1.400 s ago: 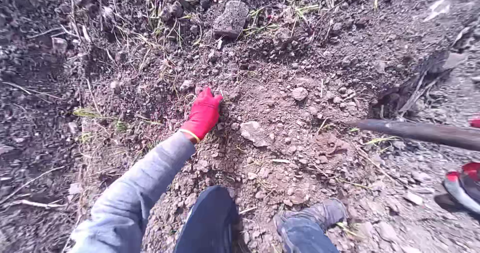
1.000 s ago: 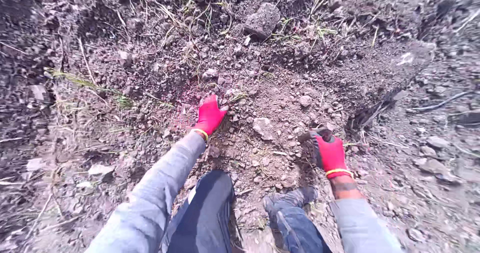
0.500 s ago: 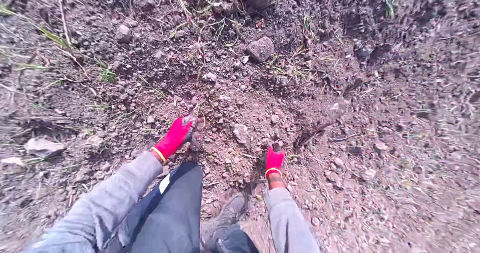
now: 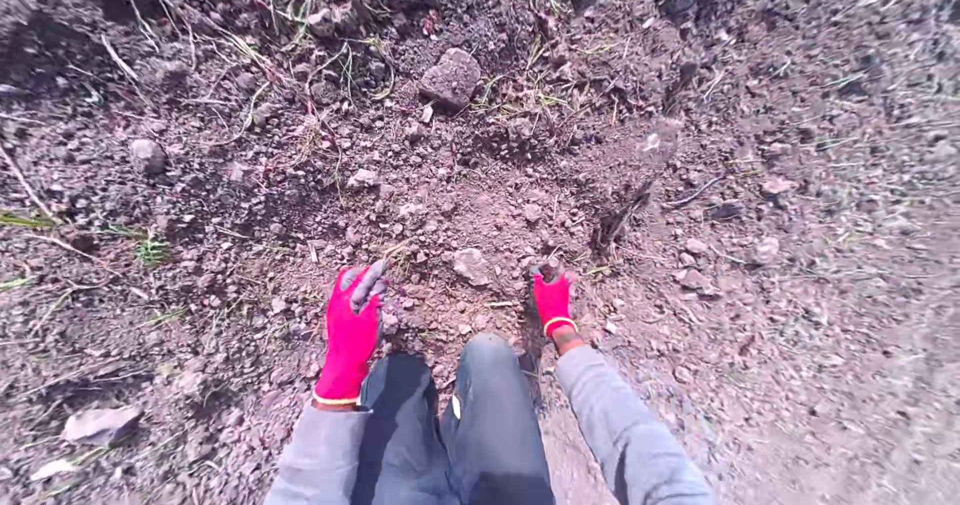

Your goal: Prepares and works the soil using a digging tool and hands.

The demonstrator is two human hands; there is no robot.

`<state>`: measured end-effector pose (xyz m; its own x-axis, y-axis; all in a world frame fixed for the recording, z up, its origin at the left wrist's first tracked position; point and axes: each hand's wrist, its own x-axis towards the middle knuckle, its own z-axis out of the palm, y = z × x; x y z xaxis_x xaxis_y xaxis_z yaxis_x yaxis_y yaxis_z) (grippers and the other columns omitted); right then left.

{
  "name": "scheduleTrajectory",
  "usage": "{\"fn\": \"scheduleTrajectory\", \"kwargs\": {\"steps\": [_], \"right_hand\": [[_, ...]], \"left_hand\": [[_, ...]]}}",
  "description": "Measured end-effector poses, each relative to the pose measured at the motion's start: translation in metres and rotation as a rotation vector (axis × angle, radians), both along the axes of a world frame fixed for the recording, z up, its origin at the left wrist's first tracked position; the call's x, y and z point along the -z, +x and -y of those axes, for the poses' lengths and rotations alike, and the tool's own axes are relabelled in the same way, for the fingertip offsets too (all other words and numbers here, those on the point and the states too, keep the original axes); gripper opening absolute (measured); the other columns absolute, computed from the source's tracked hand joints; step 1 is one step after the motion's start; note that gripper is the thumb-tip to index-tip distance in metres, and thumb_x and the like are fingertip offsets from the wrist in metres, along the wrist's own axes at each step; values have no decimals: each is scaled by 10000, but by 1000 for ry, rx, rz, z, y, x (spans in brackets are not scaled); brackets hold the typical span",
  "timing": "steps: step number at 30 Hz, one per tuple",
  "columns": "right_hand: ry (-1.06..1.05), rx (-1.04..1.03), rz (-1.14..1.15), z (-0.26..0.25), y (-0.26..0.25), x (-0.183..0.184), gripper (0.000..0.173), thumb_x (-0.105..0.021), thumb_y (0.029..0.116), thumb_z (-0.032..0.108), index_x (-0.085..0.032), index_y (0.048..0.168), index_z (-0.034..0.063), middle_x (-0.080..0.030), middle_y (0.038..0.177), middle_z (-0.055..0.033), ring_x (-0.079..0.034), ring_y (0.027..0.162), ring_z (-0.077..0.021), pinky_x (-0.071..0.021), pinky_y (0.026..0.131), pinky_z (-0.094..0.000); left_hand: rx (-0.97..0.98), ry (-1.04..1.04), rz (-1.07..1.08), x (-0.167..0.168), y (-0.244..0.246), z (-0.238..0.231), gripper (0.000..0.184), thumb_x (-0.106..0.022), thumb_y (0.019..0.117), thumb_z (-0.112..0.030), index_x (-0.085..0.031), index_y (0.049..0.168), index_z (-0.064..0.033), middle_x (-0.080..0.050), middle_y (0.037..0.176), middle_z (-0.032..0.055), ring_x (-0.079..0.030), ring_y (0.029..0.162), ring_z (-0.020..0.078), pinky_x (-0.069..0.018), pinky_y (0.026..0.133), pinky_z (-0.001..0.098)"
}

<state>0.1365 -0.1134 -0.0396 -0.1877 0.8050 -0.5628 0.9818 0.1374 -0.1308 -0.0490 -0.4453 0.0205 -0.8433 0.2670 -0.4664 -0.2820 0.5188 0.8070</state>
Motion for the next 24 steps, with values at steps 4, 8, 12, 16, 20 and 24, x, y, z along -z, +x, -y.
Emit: {"fn": "scheduleTrajectory", "kwargs": {"steps": [4, 8, 12, 16, 20, 24], "right_hand": [[-103, -28, 21, -11, -1, -9, 514, -625, 1007, 350, -593, 1341, -39, -651, 1274, -257, -621, 1222, -367, -466, 1075, -538], [-90, -106, -216, -65, -6, -81, 442, -636, 988, 420, -683, 1226, 50, -723, 1006, -101, -699, 884, -194, -581, 835, -424], [23, -3, -859, -129, -29, -193, 304, -657, 990, 412, -646, 1207, 200, -570, 651, 101, -526, 457, -53, -513, 407, -269], [97, -45, -762, -142, -68, -158, 244, -643, 1006, 385, -622, 1143, 183, -584, 703, 56, -558, 505, -73, -522, 441, -288], [-297, -126, -292, -83, -43, 9, 471, -636, 993, 307, -614, 1318, -33, -676, 1207, -236, -647, 1158, -336, -484, 1044, -517], [-180, 36, -441, -77, 18, -15, 434, -647, 980, 310, -642, 1240, -36, -717, 1026, -118, -698, 882, -141, -589, 832, -355]], "left_hand": [[79, -19, 93, 23, 13, -32, 257, -675, 961, -235, -768, 1169, -116, -760, 1115, 36, -721, 1001, 115, -604, 912, 349], [214, -31, 241, 44, 25, -80, 221, -695, 968, -225, -765, 1153, -126, -779, 1034, -5, -737, 916, 80, -621, 869, 341], [279, -2, 331, 47, 22, -144, 212, -667, 978, -131, -713, 1181, -91, -763, 954, 22, -738, 740, 137, -659, 688, 358], [205, 62, 145, 28, -23, -230, 194, -717, 959, -160, -699, 1139, -90, -747, 907, 25, -664, 573, 119, -586, 490, 299], [368, -93, 66, 49, -13, -305, 162, -709, 973, -216, -713, 1100, -117, -733, 900, 45, -681, 677, 165, -602, 628, 392], [919, -359, 222, 109, 65, -291, 362, -632, 970, -253, -670, 1312, -142, -715, 1251, 108, -668, 1198, 289, -513, 1036, 548]]}}
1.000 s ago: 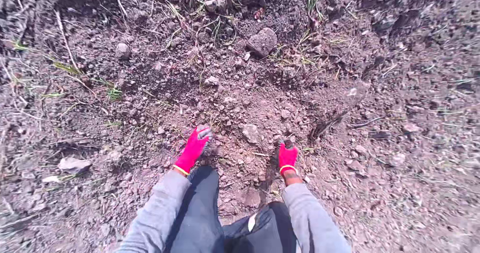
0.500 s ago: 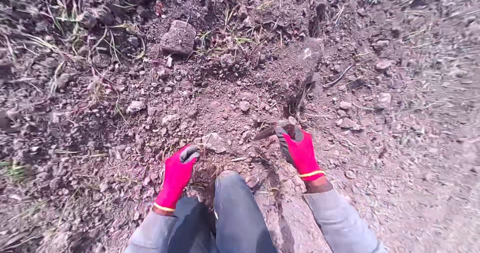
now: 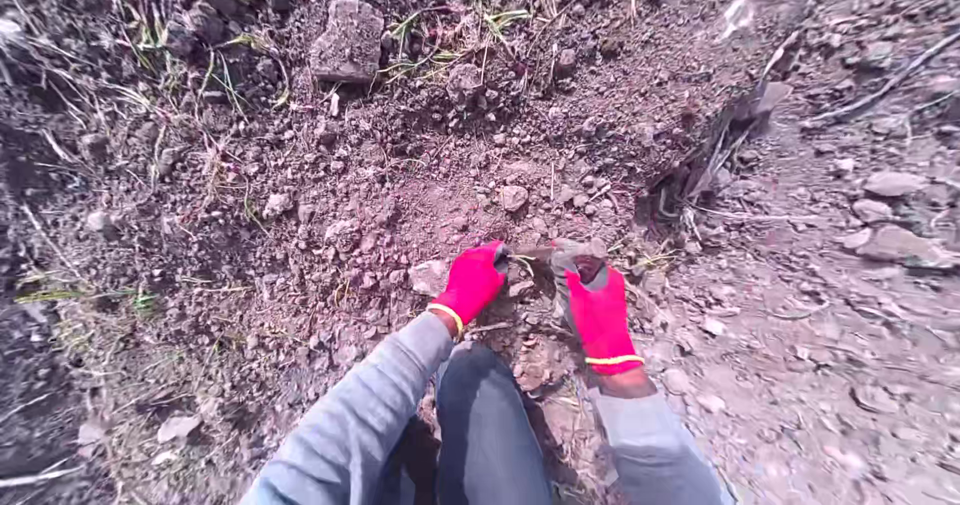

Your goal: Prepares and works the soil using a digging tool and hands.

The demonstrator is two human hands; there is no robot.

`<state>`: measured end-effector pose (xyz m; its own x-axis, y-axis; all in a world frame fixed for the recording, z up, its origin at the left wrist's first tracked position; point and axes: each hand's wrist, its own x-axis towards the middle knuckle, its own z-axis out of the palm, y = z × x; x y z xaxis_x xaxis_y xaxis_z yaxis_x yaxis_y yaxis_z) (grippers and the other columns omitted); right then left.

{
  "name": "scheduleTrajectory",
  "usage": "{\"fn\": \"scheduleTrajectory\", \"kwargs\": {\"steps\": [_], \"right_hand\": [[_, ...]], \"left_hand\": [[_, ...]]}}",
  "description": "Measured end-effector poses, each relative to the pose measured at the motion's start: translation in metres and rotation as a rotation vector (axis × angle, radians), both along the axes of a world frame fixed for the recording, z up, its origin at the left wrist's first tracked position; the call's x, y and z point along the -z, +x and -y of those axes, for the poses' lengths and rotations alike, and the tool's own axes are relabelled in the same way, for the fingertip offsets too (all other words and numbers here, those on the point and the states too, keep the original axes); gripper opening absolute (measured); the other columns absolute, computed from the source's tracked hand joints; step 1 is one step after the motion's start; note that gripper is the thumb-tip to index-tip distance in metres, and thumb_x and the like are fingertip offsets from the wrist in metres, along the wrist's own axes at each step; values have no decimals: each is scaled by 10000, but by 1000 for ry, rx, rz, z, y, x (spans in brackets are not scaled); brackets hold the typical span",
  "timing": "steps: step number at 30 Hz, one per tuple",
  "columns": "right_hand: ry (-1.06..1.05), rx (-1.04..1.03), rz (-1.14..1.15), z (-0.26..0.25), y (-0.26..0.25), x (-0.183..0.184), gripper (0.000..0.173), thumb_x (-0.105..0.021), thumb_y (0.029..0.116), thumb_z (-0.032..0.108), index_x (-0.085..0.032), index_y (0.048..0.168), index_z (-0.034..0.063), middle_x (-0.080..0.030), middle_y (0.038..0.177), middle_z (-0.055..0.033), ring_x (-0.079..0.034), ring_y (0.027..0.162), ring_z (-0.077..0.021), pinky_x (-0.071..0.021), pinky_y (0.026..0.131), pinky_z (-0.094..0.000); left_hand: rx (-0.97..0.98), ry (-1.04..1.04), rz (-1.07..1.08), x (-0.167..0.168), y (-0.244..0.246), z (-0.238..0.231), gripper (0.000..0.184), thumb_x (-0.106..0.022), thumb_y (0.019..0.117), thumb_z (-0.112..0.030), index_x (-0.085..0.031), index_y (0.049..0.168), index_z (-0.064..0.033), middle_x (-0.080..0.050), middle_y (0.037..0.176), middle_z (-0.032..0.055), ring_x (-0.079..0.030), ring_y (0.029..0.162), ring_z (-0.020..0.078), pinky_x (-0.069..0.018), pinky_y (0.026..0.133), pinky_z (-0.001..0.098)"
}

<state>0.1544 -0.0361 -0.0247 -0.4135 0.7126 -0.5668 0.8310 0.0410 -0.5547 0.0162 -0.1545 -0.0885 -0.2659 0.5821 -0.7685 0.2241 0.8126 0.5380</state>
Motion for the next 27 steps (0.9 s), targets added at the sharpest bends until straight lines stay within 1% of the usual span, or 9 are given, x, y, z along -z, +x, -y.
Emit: {"fn": "scheduleTrajectory", "kwargs": {"steps": [2, 5, 11, 15, 18, 20, 23, 24, 27], "right_hand": [[20, 106, -143, -14, 18, -36, 428, -667, 958, 331, -639, 1217, -8, -697, 902, -9, -641, 687, -37, -587, 646, -277], [-29, 192, -299, -34, 25, -73, 421, -698, 943, 360, -624, 1198, 34, -660, 779, 76, -581, 537, -26, -544, 472, -256], [90, 209, -500, -64, -1, -113, 376, -726, 938, 339, -603, 1177, 76, -648, 751, 119, -583, 525, -32, -539, 448, -254], [33, 230, -645, -71, -4, -130, 247, -724, 942, 271, -606, 1063, 90, -624, 686, 64, -592, 506, -100, -565, 458, -333], [29, 238, -611, -52, -13, -106, 286, -695, 957, 233, -608, 1167, 60, -646, 731, 84, -579, 508, -62, -540, 430, -276], [46, 195, -372, -23, -15, -51, 316, -679, 934, 213, -624, 1160, -2, -639, 752, 44, -598, 574, -43, -554, 518, -246], [-24, 28, -11, 8, -15, 23, 433, -681, 956, 241, -642, 1238, -86, -723, 1097, -183, -700, 1017, -197, -540, 972, -400], [-21, 9, -6, 5, -20, 23, 433, -679, 956, 255, -650, 1238, -72, -727, 1090, -177, -705, 1003, -200, -548, 957, -414], [-49, 15, -395, -23, -34, -51, 272, -681, 976, 265, -659, 1150, 57, -653, 758, 32, -614, 582, -38, -577, 530, -244]], "left_hand": [[-10, 48, -72, -15, 2, 25, 449, -624, 996, -272, -625, 1420, -126, -690, 1344, 107, -655, 1250, 278, -496, 1085, 520], [-134, 115, -405, -46, -37, 44, 318, -573, 1029, -231, -721, 1275, -96, -755, 1171, 124, -729, 1084, 293, -569, 962, 519], [88, -274, -292, -26, -50, -57, 536, -625, 962, -544, -711, 1210, -76, -671, 1252, 203, -663, 1153, 395, -528, 932, 624], [49, -245, -256, -2, -32, -72, 321, -634, 977, -328, -738, 1146, -75, -644, 1294, 200, -666, 1136, 391, -546, 917, 617], [-229, -46, -182, -5, -52, -37, 233, -671, 972, -302, -777, 1070, -119, -731, 1080, 120, -692, 1041, 294, -548, 916, 567], [-549, 102, -45, -13, -64, -6, 203, -672, 999, -268, -759, 1078, -103, -744, 923, 51, -709, 812, 163, -603, 773, 411], [-907, 281, 122, -31, -71, 35, 155, -653, 1013, -147, -681, 1114, -32, -697, 820, 55, -666, 605, 139, -621, 582, 328], [-926, 287, 100, -38, -74, 46, 150, -664, 1000, -135, -687, 1104, -30, -698, 808, 46, -653, 576, 127, -609, 547, 310], [-858, 178, 39, -43, -61, 100, 176, -686, 985, -192, -723, 1092, -57, -722, 819, 23, -652, 583, 104, -592, 542, 291]]}}
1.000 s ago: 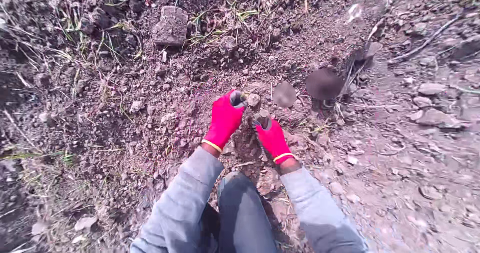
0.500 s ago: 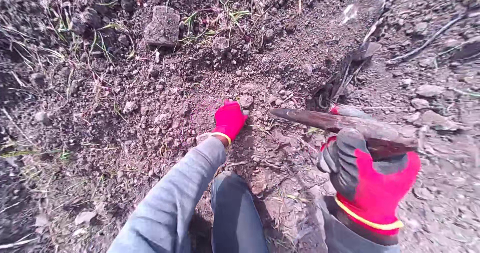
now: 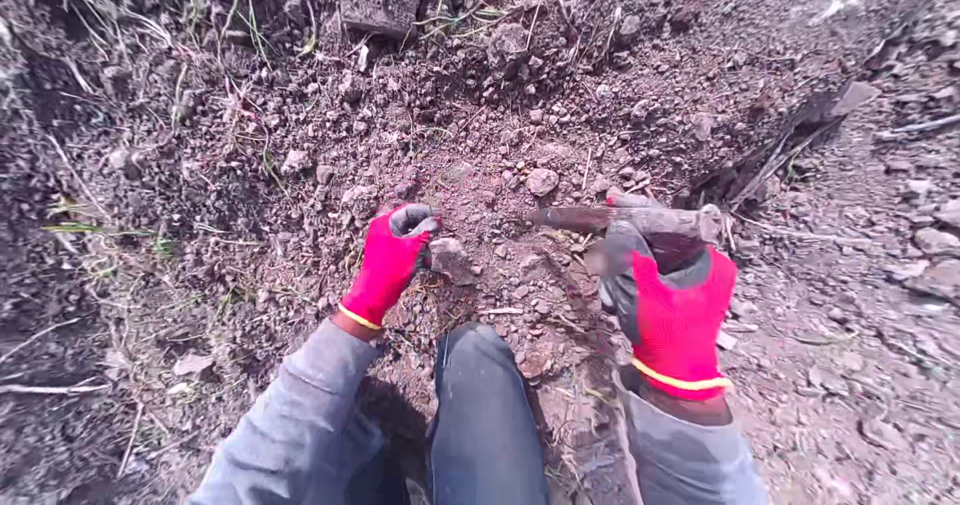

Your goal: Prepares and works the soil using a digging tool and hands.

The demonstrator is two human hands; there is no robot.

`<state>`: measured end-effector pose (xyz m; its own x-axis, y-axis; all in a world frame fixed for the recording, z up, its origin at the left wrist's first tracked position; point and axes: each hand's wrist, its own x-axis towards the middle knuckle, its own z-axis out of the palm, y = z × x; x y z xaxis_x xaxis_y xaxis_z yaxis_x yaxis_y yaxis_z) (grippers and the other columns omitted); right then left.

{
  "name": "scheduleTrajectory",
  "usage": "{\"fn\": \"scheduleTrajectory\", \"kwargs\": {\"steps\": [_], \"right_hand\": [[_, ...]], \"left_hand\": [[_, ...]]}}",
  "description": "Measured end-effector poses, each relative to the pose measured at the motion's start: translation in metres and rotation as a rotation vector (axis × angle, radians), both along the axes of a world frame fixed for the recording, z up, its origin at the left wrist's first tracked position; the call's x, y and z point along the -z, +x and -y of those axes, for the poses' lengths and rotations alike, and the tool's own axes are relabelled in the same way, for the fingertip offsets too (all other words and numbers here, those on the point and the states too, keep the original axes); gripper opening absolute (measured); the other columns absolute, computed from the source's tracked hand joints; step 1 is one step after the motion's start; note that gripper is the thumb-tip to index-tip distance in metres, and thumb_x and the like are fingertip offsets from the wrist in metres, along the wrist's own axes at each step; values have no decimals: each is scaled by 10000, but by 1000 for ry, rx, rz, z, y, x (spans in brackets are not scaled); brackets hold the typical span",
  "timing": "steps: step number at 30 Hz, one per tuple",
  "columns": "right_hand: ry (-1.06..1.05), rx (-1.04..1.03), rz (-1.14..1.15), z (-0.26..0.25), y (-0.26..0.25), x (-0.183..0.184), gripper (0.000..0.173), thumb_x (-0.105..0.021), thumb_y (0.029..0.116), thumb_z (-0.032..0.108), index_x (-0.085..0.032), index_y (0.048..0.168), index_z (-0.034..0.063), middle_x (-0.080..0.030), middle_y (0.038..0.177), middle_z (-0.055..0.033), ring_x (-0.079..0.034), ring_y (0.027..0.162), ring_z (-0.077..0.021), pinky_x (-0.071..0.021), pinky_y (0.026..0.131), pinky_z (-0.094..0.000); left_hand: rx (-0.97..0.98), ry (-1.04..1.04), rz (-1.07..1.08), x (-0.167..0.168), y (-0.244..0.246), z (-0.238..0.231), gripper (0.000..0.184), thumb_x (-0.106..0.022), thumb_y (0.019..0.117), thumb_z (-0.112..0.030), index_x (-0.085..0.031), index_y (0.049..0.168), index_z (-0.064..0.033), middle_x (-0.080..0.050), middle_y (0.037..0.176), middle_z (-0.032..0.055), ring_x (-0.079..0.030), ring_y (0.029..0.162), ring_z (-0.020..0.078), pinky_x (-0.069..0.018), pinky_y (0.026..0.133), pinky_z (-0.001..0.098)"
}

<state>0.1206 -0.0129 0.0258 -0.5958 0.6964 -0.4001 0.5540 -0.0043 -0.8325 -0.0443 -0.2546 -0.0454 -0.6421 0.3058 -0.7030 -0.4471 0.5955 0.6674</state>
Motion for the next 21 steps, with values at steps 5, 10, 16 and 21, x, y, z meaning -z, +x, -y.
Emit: {"fn": "scheduleTrajectory", "kwargs": {"steps": [5, 10, 16, 21], "right_hand": [[-140, -142, -309, -38, -33, -58, 122, -682, 949, 283, -627, 849, 241, -571, 657, 137, -552, 561, 16, -501, 545, -168], [35, -397, 307, 49, -85, 64, 318, -675, 969, 243, -681, 1171, -2, -714, 1012, -173, -694, 952, -267, -550, 880, -510], [-8, -273, 93, 9, -11, -2, 363, -631, 1002, 335, -659, 1224, 50, -701, 861, 47, -589, 568, -23, -543, 505, -254], [13, -234, 99, -1, -11, -7, 389, -625, 1009, 352, -600, 1265, 60, -655, 793, 83, -548, 491, -26, -510, 419, -253]], "left_hand": [[-3, -49, -61, -9, -5, 20, 196, -707, 970, -217, -729, 1109, -81, -739, 869, 28, -662, 601, 115, -592, 537, 306], [167, -78, -369, -32, -37, -45, 162, -655, 1017, -240, -722, 1101, -119, -731, 920, 46, -686, 726, 159, -597, 664, 401], [600, -255, -131, 35, 40, -48, 444, -534, 1043, -361, -619, 1434, -169, -652, 1393, 111, -639, 1262, 296, -514, 1050, 537], [104, -442, -490, -27, 46, 70, 317, -601, 1017, -283, -754, 1242, -120, -750, 1198, 93, -722, 1098, 219, -586, 950, 412]]}}
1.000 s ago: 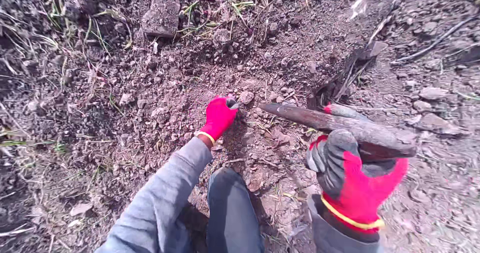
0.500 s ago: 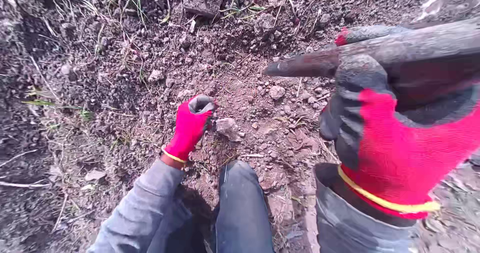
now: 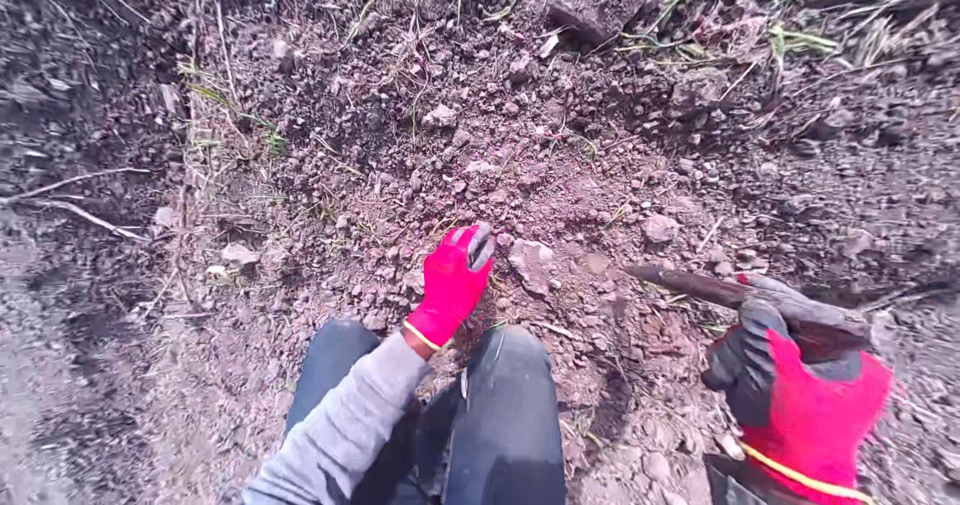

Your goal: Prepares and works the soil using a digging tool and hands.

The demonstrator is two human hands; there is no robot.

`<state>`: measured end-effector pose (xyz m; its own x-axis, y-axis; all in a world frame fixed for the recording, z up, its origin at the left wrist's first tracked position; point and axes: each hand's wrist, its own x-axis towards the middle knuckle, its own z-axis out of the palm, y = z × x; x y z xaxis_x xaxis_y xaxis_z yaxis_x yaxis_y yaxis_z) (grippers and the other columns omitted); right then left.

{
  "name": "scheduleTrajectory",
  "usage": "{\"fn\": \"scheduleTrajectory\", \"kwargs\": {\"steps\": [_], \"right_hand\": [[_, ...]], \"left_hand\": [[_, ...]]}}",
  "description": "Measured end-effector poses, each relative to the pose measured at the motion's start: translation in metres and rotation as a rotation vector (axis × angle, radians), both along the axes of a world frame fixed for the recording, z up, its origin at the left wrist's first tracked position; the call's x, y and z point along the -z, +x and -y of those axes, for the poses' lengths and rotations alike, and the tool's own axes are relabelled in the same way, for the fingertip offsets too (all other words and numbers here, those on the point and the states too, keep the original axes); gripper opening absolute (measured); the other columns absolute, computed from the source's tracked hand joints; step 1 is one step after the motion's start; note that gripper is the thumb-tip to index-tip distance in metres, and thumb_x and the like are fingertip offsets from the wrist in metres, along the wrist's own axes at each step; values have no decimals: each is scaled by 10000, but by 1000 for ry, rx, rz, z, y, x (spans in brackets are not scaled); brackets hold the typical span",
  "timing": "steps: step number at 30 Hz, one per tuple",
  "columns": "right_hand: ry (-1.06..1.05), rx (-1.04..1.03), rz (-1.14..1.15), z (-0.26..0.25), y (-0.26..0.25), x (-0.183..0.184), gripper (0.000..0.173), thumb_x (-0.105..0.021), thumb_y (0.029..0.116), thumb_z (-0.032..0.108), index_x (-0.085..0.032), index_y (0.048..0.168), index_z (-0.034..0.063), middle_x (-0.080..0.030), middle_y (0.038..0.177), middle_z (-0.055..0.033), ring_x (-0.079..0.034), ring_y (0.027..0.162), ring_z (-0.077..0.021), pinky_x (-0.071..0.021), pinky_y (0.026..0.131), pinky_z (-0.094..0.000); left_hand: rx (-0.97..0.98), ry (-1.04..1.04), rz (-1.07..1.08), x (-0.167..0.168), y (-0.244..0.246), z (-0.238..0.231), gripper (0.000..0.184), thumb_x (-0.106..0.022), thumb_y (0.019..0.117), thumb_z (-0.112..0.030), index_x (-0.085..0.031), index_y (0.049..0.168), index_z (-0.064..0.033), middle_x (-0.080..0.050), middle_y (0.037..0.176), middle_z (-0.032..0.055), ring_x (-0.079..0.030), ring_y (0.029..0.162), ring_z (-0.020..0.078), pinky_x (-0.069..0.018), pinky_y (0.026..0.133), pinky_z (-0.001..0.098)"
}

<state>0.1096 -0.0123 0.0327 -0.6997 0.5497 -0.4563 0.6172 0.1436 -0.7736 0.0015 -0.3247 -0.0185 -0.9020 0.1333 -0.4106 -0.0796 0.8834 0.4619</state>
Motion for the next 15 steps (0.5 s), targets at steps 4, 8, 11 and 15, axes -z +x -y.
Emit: {"fn": "scheduleTrajectory", "kwargs": {"steps": [4, 8, 11, 15], "right_hand": [[-18, -31, -32, 19, -39, -2, 353, -641, 1000, 330, -611, 1234, 69, -626, 750, 85, -539, 491, -33, -510, 429, -255], [-230, -48, -170, 2, -70, -28, 131, -644, 987, 292, -613, 962, 167, -549, 592, 75, -546, 455, -85, -531, 445, -282], [-531, -442, -463, -68, -58, -22, 135, -497, 1022, 203, -614, 984, 149, -602, 796, 42, -605, 700, -92, -531, 673, -274], [-405, -400, -582, -26, -106, -12, 129, -529, 1017, 48, -653, 981, 52, -646, 756, 23, -617, 614, -55, -526, 548, -213]], "left_hand": [[124, -270, 131, 27, 13, 77, 342, -593, 988, -195, -711, 1303, -133, -636, 1361, 204, -654, 1210, 361, -564, 973, 503], [375, -245, 303, 51, 0, 89, 307, -575, 998, -143, -710, 1272, -111, -501, 1510, 278, -515, 1356, 476, -435, 1089, 615], [403, -105, -13, 27, 13, 88, 235, -587, 1007, -201, -754, 1169, -167, -615, 1428, 204, -535, 1366, 450, -430, 1053, 675], [445, -60, -216, -21, -12, 75, 375, -574, 941, -59, -710, 1288, -96, -730, 1184, 191, -635, 1220, 448, -401, 1075, 690]]}}
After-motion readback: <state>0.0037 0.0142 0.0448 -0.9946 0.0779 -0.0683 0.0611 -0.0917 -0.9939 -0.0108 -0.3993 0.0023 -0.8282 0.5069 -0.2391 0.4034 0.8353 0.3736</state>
